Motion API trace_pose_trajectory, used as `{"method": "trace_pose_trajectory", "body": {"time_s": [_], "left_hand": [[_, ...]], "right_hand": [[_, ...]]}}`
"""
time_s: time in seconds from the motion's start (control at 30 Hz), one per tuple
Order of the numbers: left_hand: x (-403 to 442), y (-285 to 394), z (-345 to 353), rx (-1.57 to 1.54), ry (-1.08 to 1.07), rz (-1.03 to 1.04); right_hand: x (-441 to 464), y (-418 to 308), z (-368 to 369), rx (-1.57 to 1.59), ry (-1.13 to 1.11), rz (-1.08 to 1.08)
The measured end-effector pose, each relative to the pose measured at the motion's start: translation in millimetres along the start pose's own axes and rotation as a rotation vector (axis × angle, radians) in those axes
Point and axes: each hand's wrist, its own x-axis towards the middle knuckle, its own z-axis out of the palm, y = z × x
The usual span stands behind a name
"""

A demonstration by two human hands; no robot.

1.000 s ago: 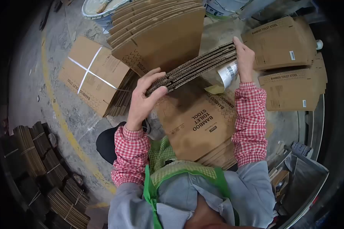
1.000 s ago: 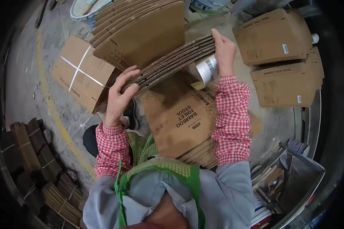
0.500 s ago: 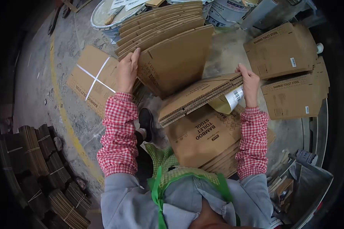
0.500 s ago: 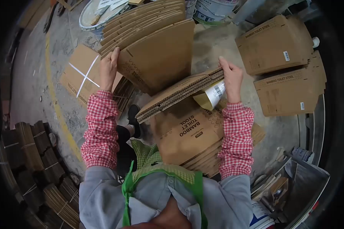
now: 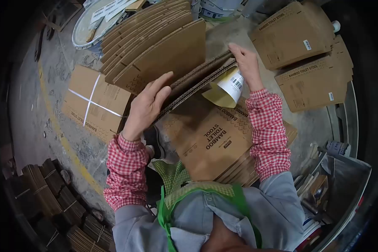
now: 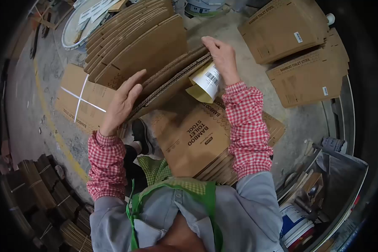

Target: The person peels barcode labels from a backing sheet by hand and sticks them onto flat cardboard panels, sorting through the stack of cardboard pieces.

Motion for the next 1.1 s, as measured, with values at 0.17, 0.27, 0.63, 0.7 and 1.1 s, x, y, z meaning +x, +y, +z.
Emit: {"method": "trace_pose_trajectory", "body": {"time_s": [0.17, 0.27, 0.63, 0.7, 1.1], "left_hand": [[54.0, -55.3, -38.3, 0.686, -0.047, -0.059], [64.9, -57.0, -47.3, 0.645, -0.112, -0.21], [22.1, -22.8, -10.0, 1.216, -0.065, 0.177], [35.8, -52.0, -26.1, 1.276, 0.012, 0.13], [-171.4, -14.3, 10.9, 0.597, -0.04, -0.151]], "right_hand": [[-15.6, -5.4, -16.7, 0.033, -0.014, 0.093], [-13.2, 6.2, -18.0, -0.032, -0.023, 0.153], [51.1, -35.1, -6.6, -0.522, -0.095, -0.03], [49.8, -38.6, -51.1, -0.444, -0.075, -0.102], [-183.3, -67.8, -355.7, 0.09, 0.441, -0.004]]}}
